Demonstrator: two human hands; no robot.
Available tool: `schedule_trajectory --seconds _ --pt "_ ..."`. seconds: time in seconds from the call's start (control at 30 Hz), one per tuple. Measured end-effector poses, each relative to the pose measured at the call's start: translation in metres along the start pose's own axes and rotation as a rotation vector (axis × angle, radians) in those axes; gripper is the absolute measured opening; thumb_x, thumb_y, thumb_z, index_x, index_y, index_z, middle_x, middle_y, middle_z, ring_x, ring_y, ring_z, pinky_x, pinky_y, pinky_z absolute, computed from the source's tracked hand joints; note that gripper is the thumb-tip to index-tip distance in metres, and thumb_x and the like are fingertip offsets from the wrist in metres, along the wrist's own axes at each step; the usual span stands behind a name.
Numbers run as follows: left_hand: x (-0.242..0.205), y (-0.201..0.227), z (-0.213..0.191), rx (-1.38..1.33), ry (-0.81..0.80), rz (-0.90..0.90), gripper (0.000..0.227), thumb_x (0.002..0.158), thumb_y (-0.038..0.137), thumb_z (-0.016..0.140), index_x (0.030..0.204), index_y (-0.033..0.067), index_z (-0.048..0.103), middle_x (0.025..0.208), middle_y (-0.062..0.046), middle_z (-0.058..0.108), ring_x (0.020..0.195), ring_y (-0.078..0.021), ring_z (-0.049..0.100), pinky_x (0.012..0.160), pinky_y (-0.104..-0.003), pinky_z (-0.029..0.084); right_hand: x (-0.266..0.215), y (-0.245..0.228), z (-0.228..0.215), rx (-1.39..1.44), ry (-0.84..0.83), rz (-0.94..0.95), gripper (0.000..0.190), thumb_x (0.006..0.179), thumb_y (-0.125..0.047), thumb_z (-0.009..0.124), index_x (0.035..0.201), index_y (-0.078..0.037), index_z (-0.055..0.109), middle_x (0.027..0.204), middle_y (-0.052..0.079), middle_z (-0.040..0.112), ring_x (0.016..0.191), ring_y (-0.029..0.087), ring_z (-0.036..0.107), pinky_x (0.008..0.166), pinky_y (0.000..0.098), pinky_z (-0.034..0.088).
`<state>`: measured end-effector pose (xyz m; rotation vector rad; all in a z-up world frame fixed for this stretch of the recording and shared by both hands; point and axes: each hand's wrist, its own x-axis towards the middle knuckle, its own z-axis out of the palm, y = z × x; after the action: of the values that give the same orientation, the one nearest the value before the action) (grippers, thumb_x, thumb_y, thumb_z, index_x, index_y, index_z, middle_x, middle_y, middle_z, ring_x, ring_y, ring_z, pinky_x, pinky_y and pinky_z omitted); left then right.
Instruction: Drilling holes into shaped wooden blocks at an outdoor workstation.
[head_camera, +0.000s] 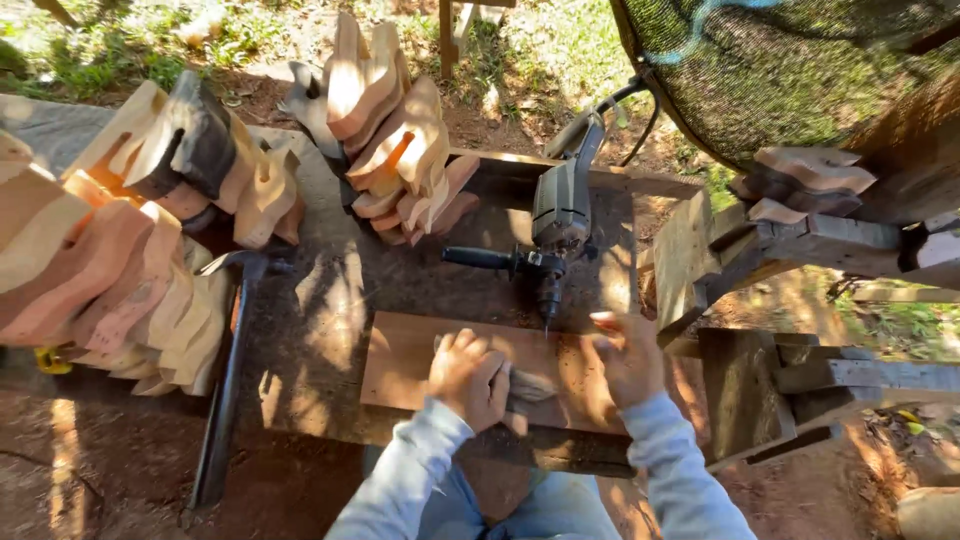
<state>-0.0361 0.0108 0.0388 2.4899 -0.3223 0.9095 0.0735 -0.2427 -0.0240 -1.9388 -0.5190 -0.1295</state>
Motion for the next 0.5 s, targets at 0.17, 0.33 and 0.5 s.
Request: schedule_trajectory --seconds 0.17,0.33,0.5 --pt "-0.004 0.049 -0.047 -0.427 0.056 -0.879 0.041 0.094 0.027 0.055 0.063 0.0016 0.065 0.065 -0.013 0.068 0.067 -0.0275 0.056 0.067 -0.038 0.048 -0.076 -0.13 -0.005 0.056 -0.013 0.352 0.064 0.056 -0.001 0.069 0.119 -0.007 0.063 0.106 0.009 0.068 0.072 0.02 0.067 0.059 0.0325 0.059" --pt "-0.044 0.053 -0.018 -0.951 0.277 -1.163 0.032 0.099 0.023 0.051 0.082 -0.0024 0.061 0.074 -0.012 0.068 0.066 -0.0184 0.052 0.07 -0.033 0.046 -0.119 -0.156 0.046 0.287 -0.299 0.133 0.114 0.054 -0.057 0.094 0.144 -0.004 0.047 0.13 0.012 0.065 0.117 0.025 0.066 0.1 0.0399 0.05" --pt "-0.087 0.051 -0.002 -1.453 0.465 -1.208 0.056 0.103 0.052 0.046 0.081 0.0055 0.07 0.088 -0.014 0.075 0.074 -0.0214 0.064 0.074 -0.036 0.051 -0.111 -0.16 0.057 0.376 -0.328 0.376 0.103 0.064 -0.034 0.094 0.148 -0.006 0.04 0.123 0.014 0.07 0.102 0.027 0.073 0.087 0.0417 0.059"
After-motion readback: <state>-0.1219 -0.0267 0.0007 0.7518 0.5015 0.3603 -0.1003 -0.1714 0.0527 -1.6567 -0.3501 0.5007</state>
